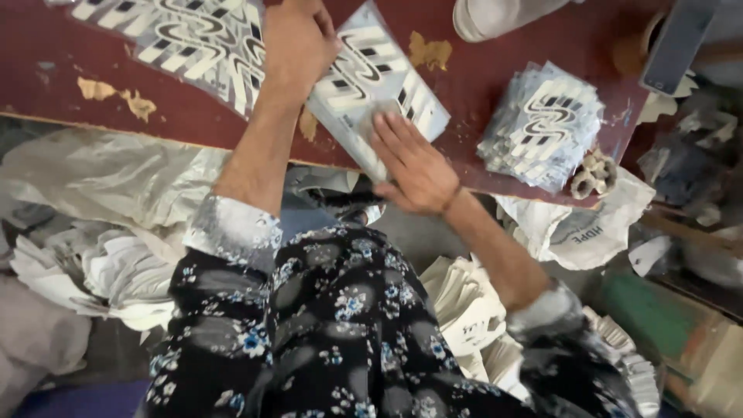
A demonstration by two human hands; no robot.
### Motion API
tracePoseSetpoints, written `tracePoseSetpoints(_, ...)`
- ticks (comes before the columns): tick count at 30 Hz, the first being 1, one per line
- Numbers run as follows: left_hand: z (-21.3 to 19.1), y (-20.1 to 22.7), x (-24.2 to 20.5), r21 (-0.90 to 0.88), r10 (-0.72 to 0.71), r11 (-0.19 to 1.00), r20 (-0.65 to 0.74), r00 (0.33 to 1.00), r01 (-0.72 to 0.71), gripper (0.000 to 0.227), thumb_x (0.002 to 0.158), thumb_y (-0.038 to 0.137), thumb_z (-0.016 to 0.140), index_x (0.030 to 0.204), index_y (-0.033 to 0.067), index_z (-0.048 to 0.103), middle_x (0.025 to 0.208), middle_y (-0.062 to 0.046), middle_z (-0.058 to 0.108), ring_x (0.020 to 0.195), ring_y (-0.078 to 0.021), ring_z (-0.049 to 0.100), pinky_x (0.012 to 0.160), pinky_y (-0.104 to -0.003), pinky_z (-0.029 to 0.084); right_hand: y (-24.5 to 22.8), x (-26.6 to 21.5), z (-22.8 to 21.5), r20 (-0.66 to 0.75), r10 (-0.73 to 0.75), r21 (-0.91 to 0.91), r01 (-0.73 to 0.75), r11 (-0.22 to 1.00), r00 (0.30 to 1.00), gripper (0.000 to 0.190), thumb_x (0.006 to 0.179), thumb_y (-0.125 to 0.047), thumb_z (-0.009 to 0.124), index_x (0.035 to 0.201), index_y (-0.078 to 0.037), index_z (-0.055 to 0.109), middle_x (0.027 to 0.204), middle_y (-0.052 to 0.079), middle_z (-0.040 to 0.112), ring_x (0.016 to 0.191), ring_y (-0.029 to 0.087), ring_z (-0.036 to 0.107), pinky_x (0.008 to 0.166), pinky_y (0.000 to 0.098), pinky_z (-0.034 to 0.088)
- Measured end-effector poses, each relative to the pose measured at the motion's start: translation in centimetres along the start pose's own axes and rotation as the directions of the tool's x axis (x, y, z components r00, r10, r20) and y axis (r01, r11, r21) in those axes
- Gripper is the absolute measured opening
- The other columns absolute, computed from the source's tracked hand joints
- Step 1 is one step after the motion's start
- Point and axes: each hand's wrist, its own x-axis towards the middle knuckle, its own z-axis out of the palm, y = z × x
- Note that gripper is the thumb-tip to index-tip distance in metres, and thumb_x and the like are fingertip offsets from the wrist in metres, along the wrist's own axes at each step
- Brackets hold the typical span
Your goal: The person sits on the floor and sorts through a large pile of white stickers with black designs on a red table. They pick up individual stickers, wipe them with a cloth, and place them into neat stacks.
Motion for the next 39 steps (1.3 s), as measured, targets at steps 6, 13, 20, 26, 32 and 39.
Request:
tracePoseSetpoints(6,3.9,-4.4,-0.1,0.238,0.208,0.952,-0.041,0.977,-0.192,0.011,0.073,0.011,0.085,0.074,0.0096,0.074,0.070,-0.014,0.071,0.065,-0.0358,0.070,0.062,-0.045,0.056,-1.5,1.5,-1.0,-0.002,0.060,0.024,-0.060,0.998,0.998,0.105,0.085,-0.049,0.074,0.152,0.018,0.027,0.160,0.036,0.027,0.152,0.052,0.024,0.127,0.0520,0.019)
tracePoseSetpoints(13,2.9,-1.4,-3.5,0.166,0.108,0.981,-0.014,0.994,-0.104,0.008,0.068,0.003,0.076,0.068,0.0093,0.071,0.075,-0.019,0.072,0.070,-0.0410,0.069,0.068,-0.050,0.056,-2.4,-0.9,1.4,-0.082,0.150,0.021,-0.149,0.989,0.985,0.075,0.093,-0.034,0.071,0.148,0.010,0.046,0.157,0.032,0.042,0.151,0.047,0.032,0.128,0.0519,0.027)
tracePoseSetpoints(20,-2.5,1.2,-1.8,0.023,0.228,0.973,-0.011,0.974,-0.228,0.010,0.079,0.003,0.081,0.083,0.0062,0.072,0.082,-0.017,0.072,0.077,-0.0373,0.070,0.069,-0.044,0.055,-3.8,-6.5,1.5,-0.144,-0.180,0.061,0.190,0.980,0.973,0.040,0.089,0.003,0.061,0.129,0.003,0.064,0.144,0.020,0.063,0.140,0.036,0.057,0.116,0.0444,0.049)
tracePoseSetpoints(26,-17.3,2.2,-0.2,-0.171,0.036,0.985,0.120,0.992,-0.015,0.014,0.086,-0.002,0.069,0.095,0.0064,0.075,0.087,-0.003,0.075,0.077,-0.0100,0.070,0.070,-0.028,0.055,-3.5,-6.1,-2.3,-0.040,0.699,0.766,-0.427,0.480,0.714,0.037,0.096,0.009,0.052,0.125,0.003,0.074,0.132,0.015,0.076,0.107,0.022,0.071,0.090,0.0407,0.059)
tracePoseSetpoints(32,-8.7,1.6,-3.8,0.084,0.267,0.962,-0.098,0.959,-0.259,0.024,0.090,0.006,0.078,0.112,-0.0004,0.070,0.107,-0.023,0.070,0.102,-0.0411,0.065,0.088,-0.049,0.050,-2.9,-1.2,-2.9,-0.477,0.431,0.092,-0.445,0.891,0.766,0.041,0.098,0.000,0.067,0.139,0.004,0.060,0.147,0.025,0.060,0.137,0.039,0.056,0.113,0.0488,0.049)
tracePoseSetpoints(39,-2.1,3.1,-4.9,0.001,0.052,0.999,-0.086,0.995,-0.052,0.037,0.062,0.006,0.092,0.092,0.0015,0.072,0.102,-0.017,0.070,0.095,-0.0393,0.066,0.085,-0.047,0.052,-6.0,1.6,1.8,-0.088,0.292,-0.135,-0.301,0.944,0.953,0.088,0.091,-0.034,0.073,0.152,0.011,0.028,0.158,0.035,0.032,0.147,0.052,0.029,0.119,0.0570,0.023)
